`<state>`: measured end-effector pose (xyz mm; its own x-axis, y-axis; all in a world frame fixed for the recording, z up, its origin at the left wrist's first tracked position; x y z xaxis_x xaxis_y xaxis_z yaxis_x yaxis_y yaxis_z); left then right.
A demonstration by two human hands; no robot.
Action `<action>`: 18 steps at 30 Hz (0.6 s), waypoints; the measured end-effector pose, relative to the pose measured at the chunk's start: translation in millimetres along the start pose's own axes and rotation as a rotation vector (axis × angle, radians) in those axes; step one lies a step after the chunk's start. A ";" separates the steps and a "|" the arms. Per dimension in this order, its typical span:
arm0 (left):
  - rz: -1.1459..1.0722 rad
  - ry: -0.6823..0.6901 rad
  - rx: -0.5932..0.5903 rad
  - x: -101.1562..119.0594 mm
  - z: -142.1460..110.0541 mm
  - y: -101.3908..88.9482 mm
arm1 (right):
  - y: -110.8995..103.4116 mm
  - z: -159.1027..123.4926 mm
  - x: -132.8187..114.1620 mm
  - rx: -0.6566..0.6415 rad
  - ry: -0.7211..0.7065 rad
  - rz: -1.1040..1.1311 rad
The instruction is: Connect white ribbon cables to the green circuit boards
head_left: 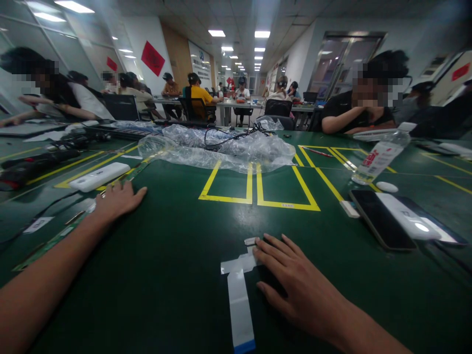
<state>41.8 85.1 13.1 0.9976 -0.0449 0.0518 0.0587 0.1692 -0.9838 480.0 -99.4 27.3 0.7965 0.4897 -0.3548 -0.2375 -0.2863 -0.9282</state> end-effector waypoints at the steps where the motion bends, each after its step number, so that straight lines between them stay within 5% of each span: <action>1: -0.003 -0.042 -0.016 -11.2 -0.2 0.2 | -0.2 -0.8 -0.9 0.000 -0.001 -0.001; 3: -0.009 -0.105 -0.053 -15.8 -1.1 1.0 | -1.0 -1.8 -2.0 0.010 -0.001 -0.004; 5: -0.038 -0.052 -0.092 9.0 -1.2 2.5 | -1.3 -1.9 -2.2 0.022 0.000 -0.002; 9: -0.122 0.250 -0.209 115.2 -16.5 6.7 | -1.7 -0.8 -1.9 0.052 -0.003 0.010; 14: -0.213 0.743 -0.301 254.6 -85.1 -4.9 | 0.6 -1.1 -4.4 0.058 0.004 -0.013; 18: -0.271 0.905 -0.364 297.4 -127.6 -15.8 | 3.0 0.0 -7.0 0.050 0.014 -0.044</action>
<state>333.1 -56.5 22.1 0.5415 -0.7926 0.2803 0.1142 -0.2609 -0.9586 473.7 -103.7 27.0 0.8141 0.4896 -0.3122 -0.2294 -0.2228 -0.9475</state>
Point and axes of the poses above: each hand's wrist, its own z-axis towards the middle knuckle, its own y-axis out of the palm, x = y × z, the point moved 8 cm from there along z, towards the middle knuckle, and after that the axes turned 5 degrees about y, right-handed, at the moved point
